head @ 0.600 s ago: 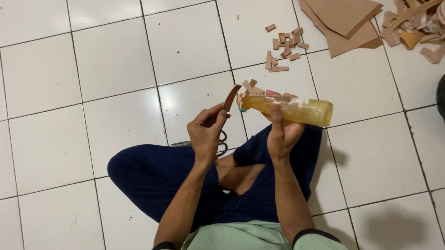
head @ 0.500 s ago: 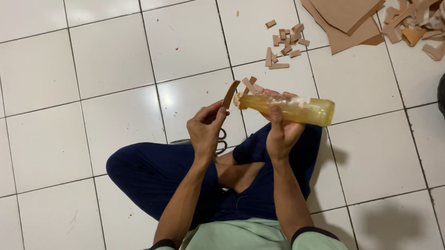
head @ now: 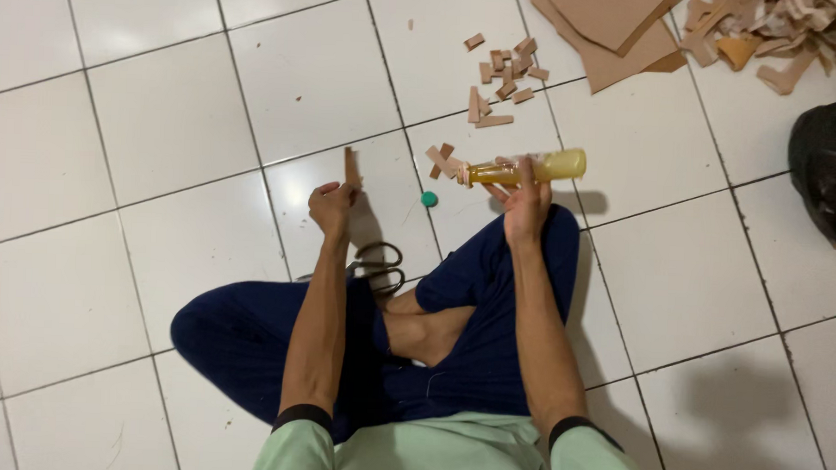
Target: The person sits on a tiled floor and applies glue from a plastic bottle to small rectangular cardboard pieces, then attaches them to star-shaped cardboard cutouts. The person repeats this process for multiple star-shaped pieces, arranging the glued pieces in rows on the floor.
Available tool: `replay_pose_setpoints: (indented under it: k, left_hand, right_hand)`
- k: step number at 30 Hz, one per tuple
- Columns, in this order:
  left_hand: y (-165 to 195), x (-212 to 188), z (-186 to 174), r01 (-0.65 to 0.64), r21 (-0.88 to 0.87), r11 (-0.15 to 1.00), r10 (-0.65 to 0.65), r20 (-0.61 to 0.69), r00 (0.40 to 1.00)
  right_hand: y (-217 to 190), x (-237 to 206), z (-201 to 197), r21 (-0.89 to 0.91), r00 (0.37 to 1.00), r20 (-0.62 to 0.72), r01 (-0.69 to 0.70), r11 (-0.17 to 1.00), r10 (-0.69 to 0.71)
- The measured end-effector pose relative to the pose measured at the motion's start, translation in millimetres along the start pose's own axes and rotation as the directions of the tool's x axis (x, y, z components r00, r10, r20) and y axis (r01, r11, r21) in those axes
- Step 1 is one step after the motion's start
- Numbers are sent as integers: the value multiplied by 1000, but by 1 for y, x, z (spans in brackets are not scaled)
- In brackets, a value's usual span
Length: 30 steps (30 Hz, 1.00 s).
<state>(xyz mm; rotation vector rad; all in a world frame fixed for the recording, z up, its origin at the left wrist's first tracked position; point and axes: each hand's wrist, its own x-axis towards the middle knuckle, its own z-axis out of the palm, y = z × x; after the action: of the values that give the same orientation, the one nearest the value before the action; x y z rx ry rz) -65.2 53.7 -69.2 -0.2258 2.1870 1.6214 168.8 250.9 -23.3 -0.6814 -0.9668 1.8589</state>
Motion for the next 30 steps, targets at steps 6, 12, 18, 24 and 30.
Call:
replay_pose_setpoints:
  k: [6, 12, 18, 24, 30]
  left_hand:
    - [-21, -36, 45, -597, 466, 653, 619, 125, 775]
    - [-30, -4, 146, -922, 307, 238, 698, 606, 382]
    - [-32, 23, 145, -930, 296, 216, 717, 598, 357]
    - [-50, 27, 117, -533, 7, 846, 488, 396, 778]
    - [-48, -37, 65, -427, -266, 864, 501, 377, 779]
  right_hand:
    - [14, -3, -35, 312, 992, -89, -59, 948, 91]
    - [72, 40, -46, 443, 993, -17, -94, 891, 114]
    - [103, 50, -38, 436, 994, -11, -91, 895, 107]
    - [126, 65, -28, 242, 997, -76, 4, 970, 15]
    - [63, 6, 9, -80, 980, 90, 183, 980, -176]
